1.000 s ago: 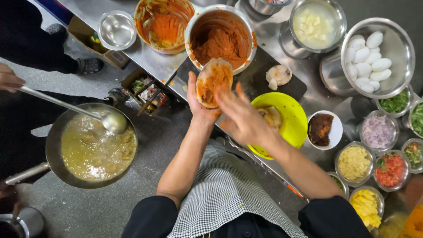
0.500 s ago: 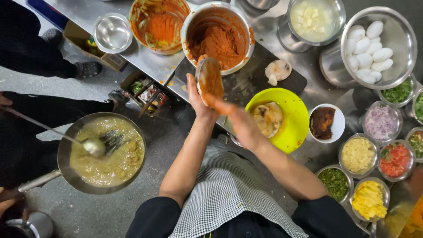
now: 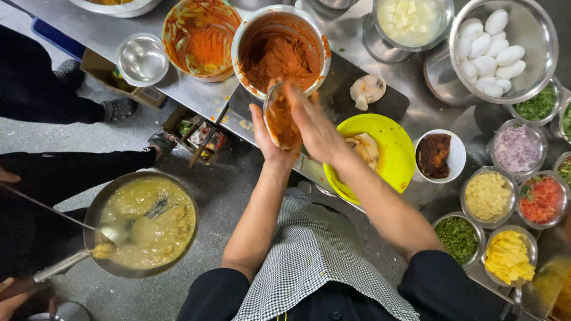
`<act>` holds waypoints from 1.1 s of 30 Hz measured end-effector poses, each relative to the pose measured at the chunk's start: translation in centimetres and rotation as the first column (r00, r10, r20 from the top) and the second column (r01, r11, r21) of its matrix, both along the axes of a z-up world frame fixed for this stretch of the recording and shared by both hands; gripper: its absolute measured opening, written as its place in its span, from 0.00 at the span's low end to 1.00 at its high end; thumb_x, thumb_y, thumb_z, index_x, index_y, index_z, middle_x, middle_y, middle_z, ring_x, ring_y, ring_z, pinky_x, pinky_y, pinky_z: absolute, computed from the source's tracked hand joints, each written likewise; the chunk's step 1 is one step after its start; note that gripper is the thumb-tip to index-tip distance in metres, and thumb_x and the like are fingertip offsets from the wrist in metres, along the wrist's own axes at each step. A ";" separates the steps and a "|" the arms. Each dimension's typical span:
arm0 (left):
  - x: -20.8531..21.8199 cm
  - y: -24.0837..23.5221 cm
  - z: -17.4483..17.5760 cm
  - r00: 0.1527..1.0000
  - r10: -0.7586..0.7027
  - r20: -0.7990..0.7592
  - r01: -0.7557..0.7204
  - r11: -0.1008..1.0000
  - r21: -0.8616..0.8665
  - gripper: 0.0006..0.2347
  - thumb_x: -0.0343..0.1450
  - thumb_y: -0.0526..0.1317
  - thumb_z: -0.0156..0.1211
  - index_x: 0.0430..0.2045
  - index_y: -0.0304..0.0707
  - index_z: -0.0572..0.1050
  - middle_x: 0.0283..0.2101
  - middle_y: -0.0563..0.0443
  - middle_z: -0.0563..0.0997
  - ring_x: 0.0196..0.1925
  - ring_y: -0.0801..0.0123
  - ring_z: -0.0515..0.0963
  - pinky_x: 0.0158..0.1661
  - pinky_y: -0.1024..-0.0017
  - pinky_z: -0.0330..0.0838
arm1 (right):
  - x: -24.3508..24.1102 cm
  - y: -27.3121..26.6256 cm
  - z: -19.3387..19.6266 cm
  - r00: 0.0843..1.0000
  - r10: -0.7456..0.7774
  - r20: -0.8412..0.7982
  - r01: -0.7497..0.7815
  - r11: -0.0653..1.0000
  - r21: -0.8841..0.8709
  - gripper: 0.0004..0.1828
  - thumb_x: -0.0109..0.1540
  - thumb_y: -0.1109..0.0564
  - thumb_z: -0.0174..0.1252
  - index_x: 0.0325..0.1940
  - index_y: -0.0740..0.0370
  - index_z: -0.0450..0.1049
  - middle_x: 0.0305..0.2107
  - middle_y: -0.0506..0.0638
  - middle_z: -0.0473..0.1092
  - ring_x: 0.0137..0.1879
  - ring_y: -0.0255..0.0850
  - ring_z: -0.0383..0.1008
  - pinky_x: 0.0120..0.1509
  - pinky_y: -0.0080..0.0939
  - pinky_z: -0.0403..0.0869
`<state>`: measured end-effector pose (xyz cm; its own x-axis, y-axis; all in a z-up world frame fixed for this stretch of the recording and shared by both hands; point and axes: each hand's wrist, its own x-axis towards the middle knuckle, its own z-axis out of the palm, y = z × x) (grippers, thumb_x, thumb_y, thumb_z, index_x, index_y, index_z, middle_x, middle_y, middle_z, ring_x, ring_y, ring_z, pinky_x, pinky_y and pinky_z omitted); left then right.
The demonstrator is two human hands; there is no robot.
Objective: The person coats pieces of fish with a red spice paste by hand, then places them into a hot pan to fry. The process is repeated for multiple pieces of fish.
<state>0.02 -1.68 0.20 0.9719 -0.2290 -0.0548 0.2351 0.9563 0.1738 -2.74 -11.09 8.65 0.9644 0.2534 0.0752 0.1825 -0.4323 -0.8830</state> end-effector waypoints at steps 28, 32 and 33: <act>-2.7 2.8 2.0 0.910 -0.413 -0.028 0.364 0.831 -0.421 0.29 0.82 0.60 0.41 0.65 0.30 0.68 0.64 0.36 0.75 0.62 0.48 0.78 0.62 0.52 0.74 | -1.2 -7.7 2.7 0.879 0.442 0.178 -0.180 0.654 -0.735 0.57 0.61 0.22 0.43 0.81 0.63 0.44 0.77 0.58 0.47 0.83 0.53 0.43 0.82 0.74 0.34; -2.7 3.0 2.7 0.907 -0.408 -0.099 0.344 0.858 -0.381 0.30 0.80 0.60 0.40 0.64 0.29 0.67 0.64 0.35 0.75 0.63 0.47 0.77 0.62 0.52 0.73 | -0.3 -8.8 2.1 0.900 0.342 0.271 -0.089 0.752 -0.653 0.55 0.65 0.22 0.38 0.81 0.66 0.45 0.78 0.64 0.48 0.84 0.57 0.45 0.83 0.75 0.33; -2.7 2.9 2.9 0.908 -0.411 -0.082 0.345 0.845 -0.409 0.30 0.81 0.60 0.40 0.65 0.29 0.67 0.64 0.35 0.75 0.63 0.47 0.77 0.62 0.52 0.72 | -0.5 -8.9 1.7 0.876 0.377 0.301 -0.089 0.740 -0.667 0.55 0.64 0.22 0.38 0.81 0.67 0.46 0.77 0.64 0.48 0.84 0.57 0.45 0.83 0.75 0.33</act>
